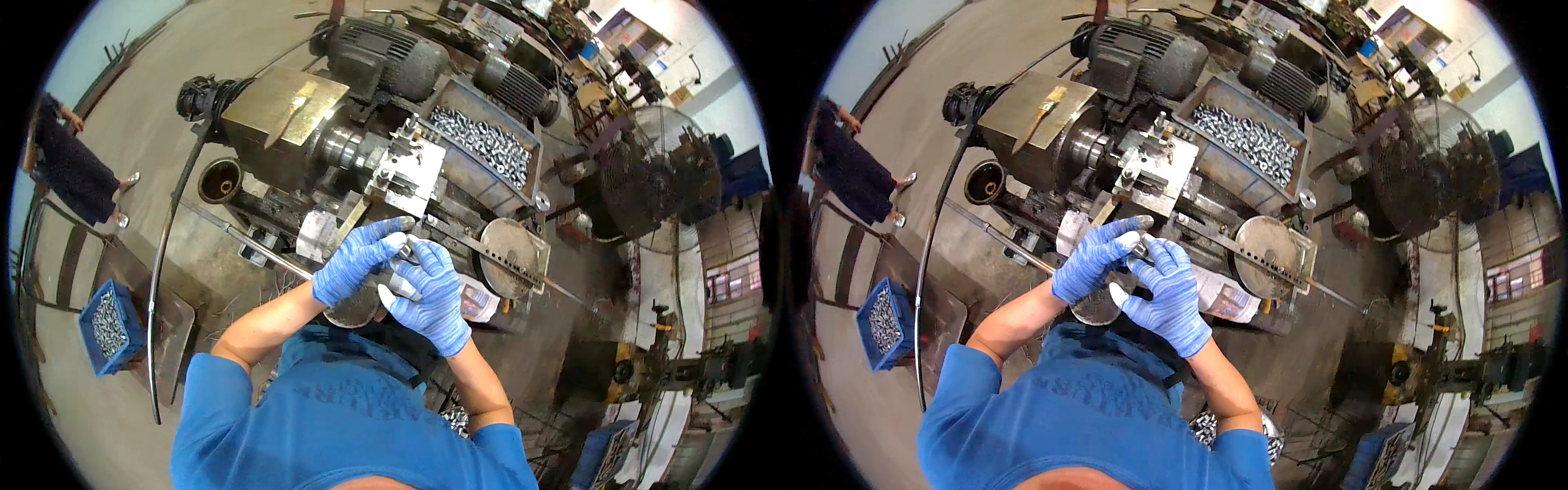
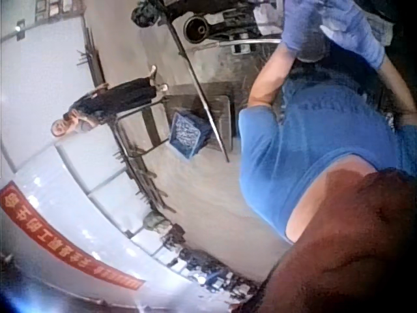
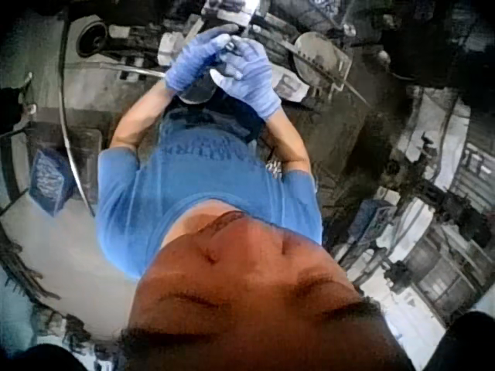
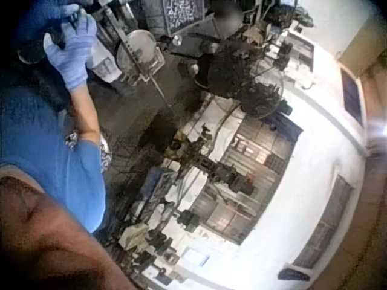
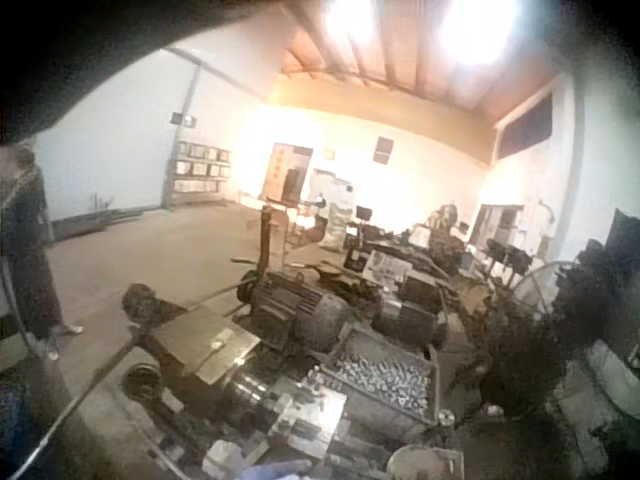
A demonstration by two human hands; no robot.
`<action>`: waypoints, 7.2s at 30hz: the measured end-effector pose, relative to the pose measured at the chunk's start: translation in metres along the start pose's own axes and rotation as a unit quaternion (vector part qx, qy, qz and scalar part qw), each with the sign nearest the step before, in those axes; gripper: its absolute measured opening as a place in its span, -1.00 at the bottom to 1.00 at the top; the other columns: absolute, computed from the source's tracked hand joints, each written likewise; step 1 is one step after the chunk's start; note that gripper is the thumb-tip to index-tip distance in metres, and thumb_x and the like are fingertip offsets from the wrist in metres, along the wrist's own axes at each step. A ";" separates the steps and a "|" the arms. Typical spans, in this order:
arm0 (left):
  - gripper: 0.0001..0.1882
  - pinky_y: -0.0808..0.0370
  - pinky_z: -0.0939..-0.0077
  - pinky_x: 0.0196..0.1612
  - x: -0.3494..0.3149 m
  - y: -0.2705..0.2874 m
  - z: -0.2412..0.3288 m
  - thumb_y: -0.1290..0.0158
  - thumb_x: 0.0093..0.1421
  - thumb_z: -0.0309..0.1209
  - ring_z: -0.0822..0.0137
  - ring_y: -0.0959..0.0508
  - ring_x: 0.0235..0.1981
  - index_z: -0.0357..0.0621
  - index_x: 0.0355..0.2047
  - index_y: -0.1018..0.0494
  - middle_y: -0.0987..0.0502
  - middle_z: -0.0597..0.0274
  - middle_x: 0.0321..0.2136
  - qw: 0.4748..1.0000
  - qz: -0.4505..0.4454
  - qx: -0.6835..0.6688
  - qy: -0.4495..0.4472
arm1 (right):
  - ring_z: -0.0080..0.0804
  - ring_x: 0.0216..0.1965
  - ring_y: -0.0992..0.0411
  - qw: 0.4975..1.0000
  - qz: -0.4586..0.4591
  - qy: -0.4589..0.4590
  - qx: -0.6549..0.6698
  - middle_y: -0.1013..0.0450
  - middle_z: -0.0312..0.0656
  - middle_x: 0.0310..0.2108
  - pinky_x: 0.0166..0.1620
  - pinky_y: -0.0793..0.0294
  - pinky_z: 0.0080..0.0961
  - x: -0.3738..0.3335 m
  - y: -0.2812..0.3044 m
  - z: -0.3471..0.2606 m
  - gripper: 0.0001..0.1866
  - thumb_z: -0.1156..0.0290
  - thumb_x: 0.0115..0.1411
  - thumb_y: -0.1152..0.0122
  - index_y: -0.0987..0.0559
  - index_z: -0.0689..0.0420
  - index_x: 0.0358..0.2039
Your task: The person operates a metal forming machine, repeatedly inserting small metal pieces into the machine and using a long metal rod to push them through. The person collects the processed pieces into a nearby bin. A woman in a dress stands nearby, occasionally looking at her phone.
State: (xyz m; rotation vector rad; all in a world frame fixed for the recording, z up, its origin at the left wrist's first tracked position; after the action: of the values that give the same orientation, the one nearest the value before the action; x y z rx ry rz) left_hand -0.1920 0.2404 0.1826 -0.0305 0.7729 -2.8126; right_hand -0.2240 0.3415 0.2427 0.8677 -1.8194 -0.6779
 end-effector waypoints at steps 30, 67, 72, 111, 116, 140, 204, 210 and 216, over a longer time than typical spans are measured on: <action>-0.65 -0.43 0.27 -0.16 -0.303 0.251 0.138 0.03 0.19 -0.25 0.01 -0.53 -0.24 -0.20 -0.10 -0.43 -0.52 -0.09 -0.27 0.519 0.506 0.684 0.076 | -0.11 -0.45 -0.49 0.943 -0.307 -0.058 -0.112 -0.50 -0.02 -0.58 -0.25 -0.48 -0.31 0.164 -0.136 0.092 -0.44 -0.18 -0.08 -0.14 -0.61 0.16 -0.61; -0.44 -0.45 0.37 -0.43 -0.045 0.142 0.172 -0.01 0.13 -0.05 0.18 -0.52 -0.53 0.00 0.10 -0.30 -0.51 0.04 -0.47 0.576 0.368 0.702 -0.199 | -0.12 -0.22 -0.42 0.990 0.093 -0.030 -0.101 -0.50 -0.14 -0.31 -0.09 -0.36 -0.31 0.039 0.057 0.103 -0.84 0.46 -0.19 -0.35 -0.49 0.10 -0.63; -0.58 -0.38 0.25 -0.54 -0.011 0.123 0.146 0.02 0.16 -0.20 0.10 -0.48 -0.62 -0.14 -0.03 -0.39 -0.47 0.02 -0.60 0.487 0.280 0.786 -0.258 | -0.16 -0.32 -0.46 0.973 0.100 -0.166 -0.123 -0.51 -0.08 -0.36 -0.22 -0.42 -0.37 -0.076 0.087 0.140 -0.89 0.50 -0.16 -0.32 -0.52 0.14 -0.64; -0.69 -0.42 0.21 -0.38 -0.203 0.384 -0.026 0.01 0.13 -0.18 0.05 -0.51 -0.51 -0.19 -0.37 -0.51 -0.53 -0.05 -0.49 0.592 0.518 0.615 0.059 | -0.11 -0.16 -0.41 0.696 -0.146 -0.551 -0.437 -0.48 -0.06 -0.27 -0.07 -0.33 -0.22 -0.308 0.190 0.369 -0.56 -0.05 -0.14 -0.25 -0.54 0.04 -0.39; -0.75 -0.45 0.20 -0.22 -0.128 0.369 -0.099 -0.01 0.06 -0.19 -0.05 -0.52 -0.32 -0.08 -0.41 -0.55 -0.54 -0.04 -0.42 0.581 0.351 0.690 0.252 | -0.07 -0.33 -0.45 0.679 -0.094 -0.574 -0.448 -0.50 -0.08 -0.47 -0.17 -0.33 -0.25 -0.346 0.183 0.306 -0.59 -0.06 -0.14 -0.23 -0.54 0.05 -0.53; -0.71 -0.39 0.54 -0.70 -0.127 0.378 0.016 -0.08 0.13 -0.27 0.38 -0.43 -0.73 -0.18 -0.30 -0.28 -0.43 0.19 -0.63 0.701 0.681 0.050 -0.206 | -0.10 -0.59 -0.48 0.618 -0.108 -0.718 -0.300 -0.49 -0.05 -0.64 -0.52 -0.42 -0.21 -0.572 0.221 0.152 -0.40 -0.25 -0.06 -0.11 -0.61 0.12 -0.64; -0.86 -0.47 0.53 -0.71 -0.126 0.376 0.016 0.02 0.13 -0.42 0.37 -0.44 -0.77 -0.21 -0.38 -0.27 -0.47 0.16 -0.63 0.694 0.688 0.037 -0.209 | -0.18 -0.73 -0.43 0.603 -0.042 -0.706 -0.369 -0.43 -0.12 -0.78 -0.64 -0.35 -0.27 -0.581 0.207 0.115 -0.43 -0.21 -0.07 -0.13 -0.53 0.08 -0.80; -0.85 -0.47 0.53 -0.71 -0.126 0.379 0.016 0.02 0.13 -0.42 0.37 -0.44 -0.77 -0.22 -0.37 -0.28 -0.47 0.16 -0.63 0.696 0.682 0.041 -0.219 | -0.05 -0.53 -0.49 0.600 -0.083 -0.742 -0.287 -0.49 0.02 -0.62 -0.45 -0.40 -0.19 -0.552 0.200 0.103 -0.46 -0.12 -0.05 -0.13 -0.59 0.20 -0.61; -0.85 -0.47 0.54 -0.71 -0.127 0.381 0.014 0.03 0.13 -0.41 0.37 -0.45 -0.76 -0.23 -0.36 -0.29 -0.47 0.15 -0.62 0.701 0.680 0.037 -0.213 | -0.04 -0.44 -0.50 0.584 -0.081 -0.760 -0.274 -0.50 0.05 -0.52 -0.40 -0.40 -0.21 -0.567 0.202 0.105 -0.48 -0.07 -0.08 -0.16 -0.59 0.24 -0.51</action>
State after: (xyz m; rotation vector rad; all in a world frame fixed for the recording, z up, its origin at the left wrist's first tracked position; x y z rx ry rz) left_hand 0.0128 -0.0567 0.0064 -0.0620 0.2858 -1.2992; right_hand -0.2195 0.9238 0.0584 -0.2772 -2.5523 -2.4709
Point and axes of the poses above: each hand's wrist, its own x-axis towards the middle knuckle, its own y-axis out of the back of the hand, z = x × y, the point moved 7 cm from there along x, towards the middle knuckle
